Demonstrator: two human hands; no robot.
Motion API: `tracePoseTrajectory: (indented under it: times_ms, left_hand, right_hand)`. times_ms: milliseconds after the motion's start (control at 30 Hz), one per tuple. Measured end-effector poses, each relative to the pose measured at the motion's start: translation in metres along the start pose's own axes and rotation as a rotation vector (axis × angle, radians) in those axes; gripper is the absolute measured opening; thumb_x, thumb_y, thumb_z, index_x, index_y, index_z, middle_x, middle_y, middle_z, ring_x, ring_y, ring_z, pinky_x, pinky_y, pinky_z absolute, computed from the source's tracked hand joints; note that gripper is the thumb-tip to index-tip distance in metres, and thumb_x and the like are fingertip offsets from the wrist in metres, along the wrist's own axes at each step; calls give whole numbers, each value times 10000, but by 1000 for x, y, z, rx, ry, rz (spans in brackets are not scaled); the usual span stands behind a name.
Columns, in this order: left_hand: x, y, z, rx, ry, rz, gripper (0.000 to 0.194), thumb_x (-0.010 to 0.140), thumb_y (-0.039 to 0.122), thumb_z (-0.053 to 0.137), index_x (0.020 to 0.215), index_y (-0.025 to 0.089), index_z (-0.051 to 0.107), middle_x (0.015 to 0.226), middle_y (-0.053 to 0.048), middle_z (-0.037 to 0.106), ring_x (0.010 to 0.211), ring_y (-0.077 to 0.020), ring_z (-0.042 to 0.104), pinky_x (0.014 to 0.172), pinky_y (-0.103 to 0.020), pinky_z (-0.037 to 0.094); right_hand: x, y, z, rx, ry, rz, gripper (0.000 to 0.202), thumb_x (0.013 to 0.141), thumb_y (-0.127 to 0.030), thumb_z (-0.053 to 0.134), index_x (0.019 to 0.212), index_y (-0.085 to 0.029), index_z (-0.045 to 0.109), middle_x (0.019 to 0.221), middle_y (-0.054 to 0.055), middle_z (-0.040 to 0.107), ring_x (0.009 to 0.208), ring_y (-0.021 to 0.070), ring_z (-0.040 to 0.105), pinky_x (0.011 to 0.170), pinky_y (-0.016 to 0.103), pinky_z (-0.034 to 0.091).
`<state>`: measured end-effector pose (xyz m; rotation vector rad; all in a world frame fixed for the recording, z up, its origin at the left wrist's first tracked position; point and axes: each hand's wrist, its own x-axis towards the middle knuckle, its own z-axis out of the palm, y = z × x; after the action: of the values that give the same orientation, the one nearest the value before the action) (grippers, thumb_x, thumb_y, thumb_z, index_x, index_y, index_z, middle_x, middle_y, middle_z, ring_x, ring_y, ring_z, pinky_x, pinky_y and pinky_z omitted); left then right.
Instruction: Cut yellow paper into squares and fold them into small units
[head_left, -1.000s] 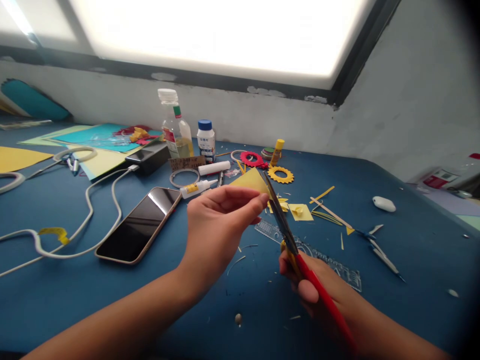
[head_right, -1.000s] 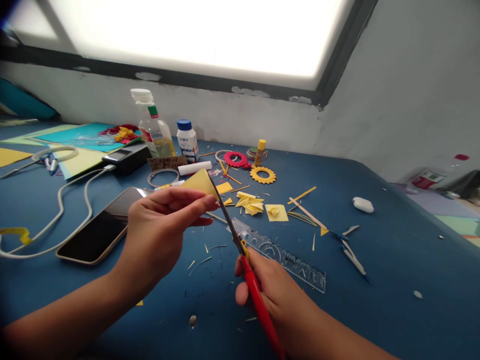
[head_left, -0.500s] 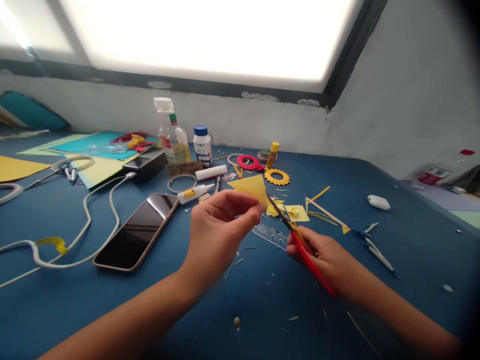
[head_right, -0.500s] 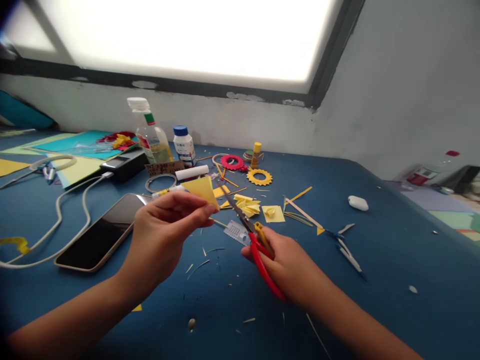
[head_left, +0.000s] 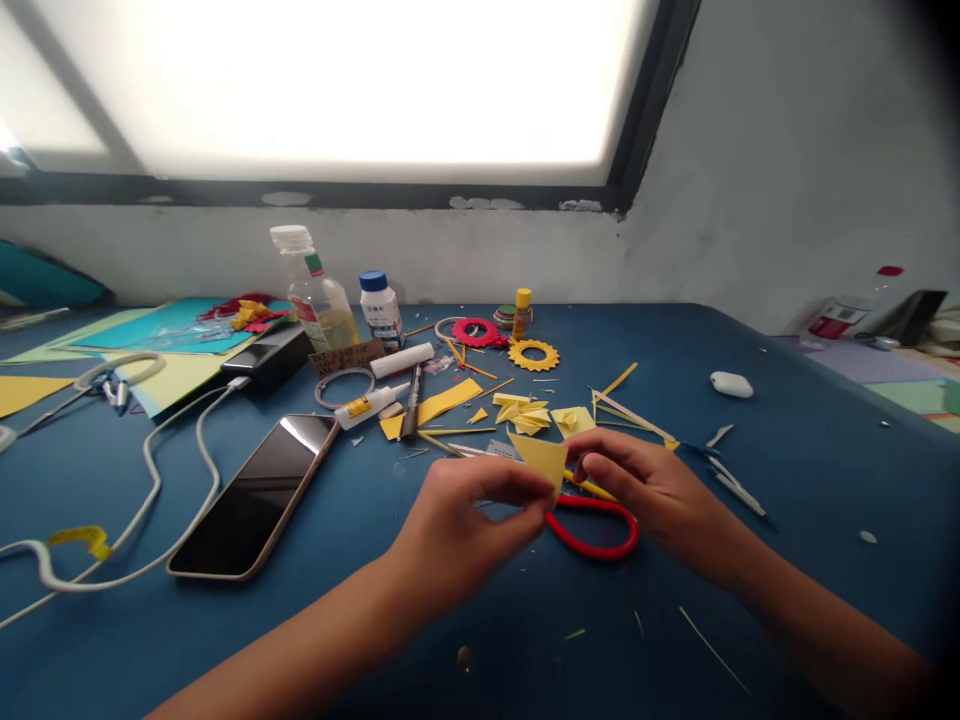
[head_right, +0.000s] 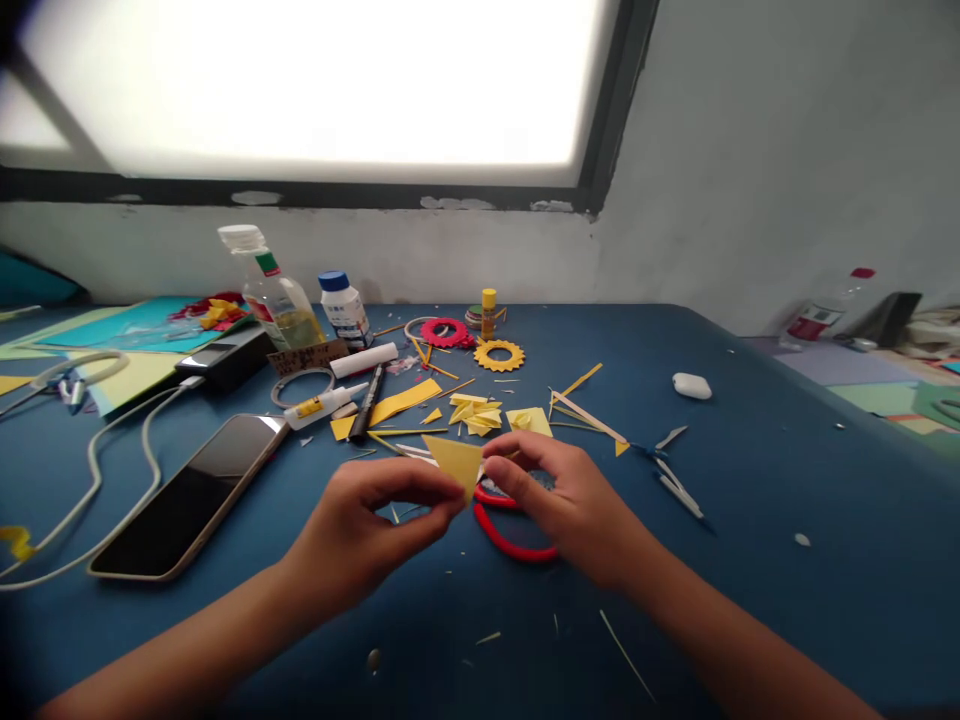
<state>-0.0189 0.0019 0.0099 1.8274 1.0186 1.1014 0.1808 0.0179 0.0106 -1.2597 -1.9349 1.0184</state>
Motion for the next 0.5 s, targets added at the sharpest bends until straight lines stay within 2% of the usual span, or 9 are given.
tracePoseTrajectory:
  times_ms: [100,167,233,333,400,500]
  left_hand:
    - [-2,-3,5,42,-107,69,110,773,131,631,794,183,725,756,-49,739,677,-171,686,686,-270,551]
    - [-3,-5,8,-15,-121,16,90,778,143,637,804,180,714,770,-43,739,683,-160,686,666,-246,550]
    - [-3,-6,10,-141,-41,-102,23,761,176,681,783,175,673,759,-22,730,679,-142,685,626,-208,546]
    - [0,-5,8,-376,92,-279,181,717,229,752,763,175,586,714,12,718,656,-128,683,566,-173,539]
    - [2,-2,6,-471,95,-353,215,715,246,765,830,176,598,698,15,727,641,-121,683,554,-164,541]
    - [4,2,3,-527,69,-414,352,722,233,770,1044,196,633,688,19,739,622,-100,680,564,-144,541]
  right_hand:
    - [-2,-3,1,225,-28,56,299,871,-473,559,868,-186,645,790,14,650,743,148,614,684,252,488]
    - [-3,-2,3,244,-19,62,293,845,-456,602,776,-175,651,728,8,636,687,133,590,640,239,474]
    - [-3,-1,4,269,0,52,279,830,-441,624,755,-176,665,699,6,636,651,124,577,596,228,457]
    - [-5,-1,4,319,7,33,207,820,-391,650,765,-195,690,693,-7,645,634,106,572,577,207,443]
    - [-6,-2,4,324,2,25,165,821,-358,656,766,-209,700,689,-17,648,632,97,569,577,194,439]
    - [-7,-3,5,315,0,21,132,826,-327,655,767,-220,703,690,-25,658,636,94,574,579,185,440]
